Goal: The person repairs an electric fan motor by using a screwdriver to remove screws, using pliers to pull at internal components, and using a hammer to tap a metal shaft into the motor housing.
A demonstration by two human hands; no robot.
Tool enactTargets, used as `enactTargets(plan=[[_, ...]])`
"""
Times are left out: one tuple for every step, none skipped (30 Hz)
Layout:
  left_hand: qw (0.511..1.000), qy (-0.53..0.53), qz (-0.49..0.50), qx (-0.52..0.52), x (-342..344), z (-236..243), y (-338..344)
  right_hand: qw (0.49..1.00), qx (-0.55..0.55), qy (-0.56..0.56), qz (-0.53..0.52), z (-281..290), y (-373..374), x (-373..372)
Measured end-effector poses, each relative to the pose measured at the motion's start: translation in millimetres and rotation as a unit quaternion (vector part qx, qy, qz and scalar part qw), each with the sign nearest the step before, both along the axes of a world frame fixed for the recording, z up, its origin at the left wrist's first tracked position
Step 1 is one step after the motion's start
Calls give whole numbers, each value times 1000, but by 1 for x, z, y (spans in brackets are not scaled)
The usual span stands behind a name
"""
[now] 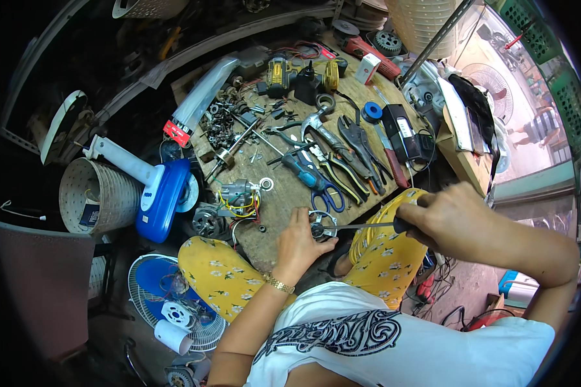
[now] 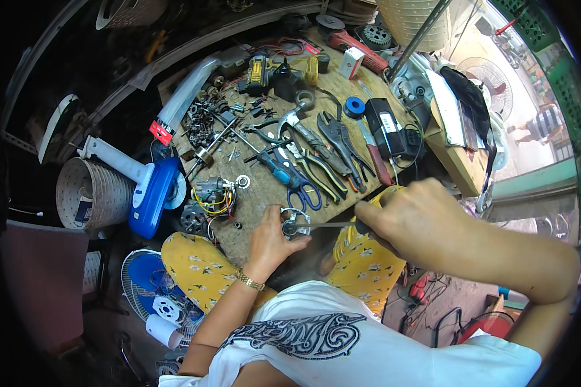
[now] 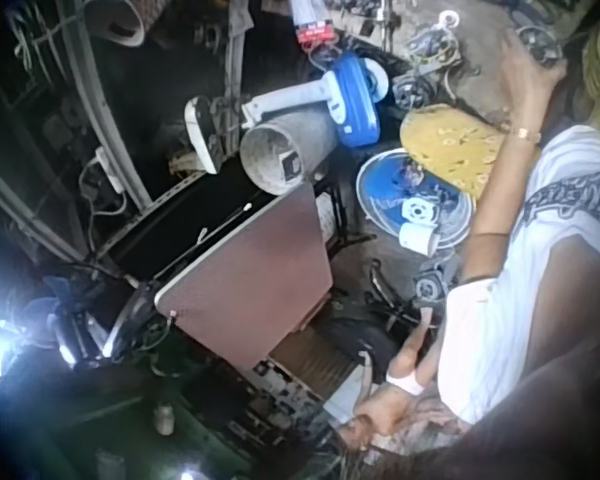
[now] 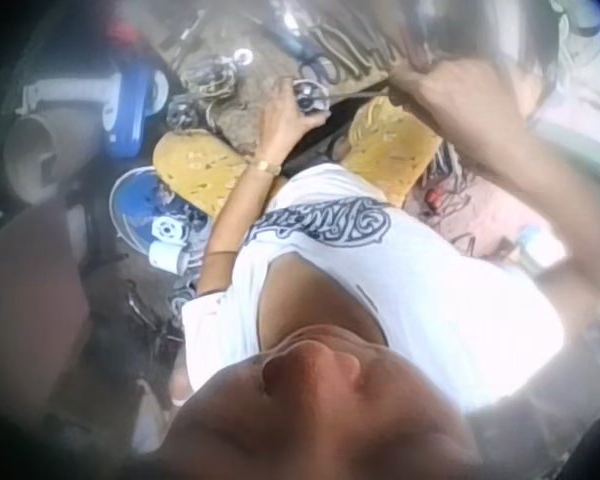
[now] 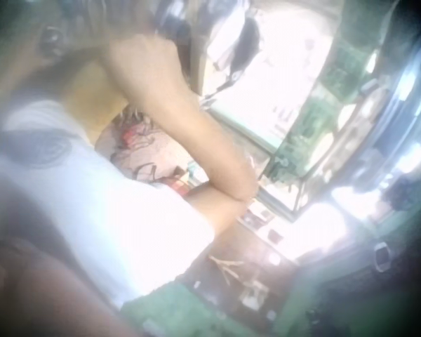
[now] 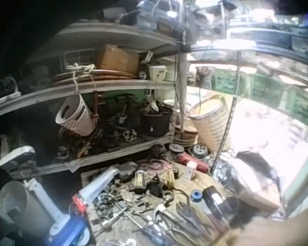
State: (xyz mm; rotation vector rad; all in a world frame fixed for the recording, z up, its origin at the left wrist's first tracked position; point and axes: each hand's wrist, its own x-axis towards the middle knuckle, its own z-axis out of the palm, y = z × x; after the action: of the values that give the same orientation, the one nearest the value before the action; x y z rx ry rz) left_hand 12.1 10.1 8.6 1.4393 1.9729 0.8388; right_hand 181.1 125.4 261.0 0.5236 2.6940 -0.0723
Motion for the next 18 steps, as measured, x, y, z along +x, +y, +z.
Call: enactTargets(plan=[[1000,-4,0,6,1,-3,0,1000,-2,-19,6,4,4,-8],[1000,-8,0,13,2,-5,0,1000,-24,-14,7,9,6,-14],[1000,-9,2,10,2,-6,0,999,-23,-22,12,11,8,-21],[1000,-9,4,7,2,-6,0,999,-22,-30,17,12,11,-28],[1000,-10,5,5,2,-7,0,999,-20,-39,22,13,13,-34],[1000,-3,5,8,1,-7,-1,998,-22,-52,20,14,15,-40],[1000,4,4,11,1,-7,-1,998,-14,-45,33,12,18,-42],[1000,10,4,14,0,-7,-2,998,-6,-38,46,8,21,-44],[1000,14,4,13,1,-6,-1,998,3,-31,58,8,23,-47],[1000,17,4,13,2,-6,-1,998,-12,-37,55,9,25,-49],[1000,19,4,12,3,-5,-1,997,-8,-50,54,10,26,-52],[1000,17,3,17,4,-5,-1,997,-6,-62,55,11,27,-56],[1000,15,2,22,6,-5,-1,996,-3,-74,55,12,28,-61],[1000,15,4,26,5,-6,-1,993,-10,-113,36,15,29,-69],[1000,16,10,22,5,-6,-1,993,-10,-102,50,14,32,-72],[1000,16,16,18,4,-7,-2,994,-9,-93,63,12,34,-75],[1000,16,22,15,4,-9,-2,993,-8,-84,76,11,36,-79],[1000,-3,28,10,3,-10,-2,990,-17,-133,44,14,36,-87]])
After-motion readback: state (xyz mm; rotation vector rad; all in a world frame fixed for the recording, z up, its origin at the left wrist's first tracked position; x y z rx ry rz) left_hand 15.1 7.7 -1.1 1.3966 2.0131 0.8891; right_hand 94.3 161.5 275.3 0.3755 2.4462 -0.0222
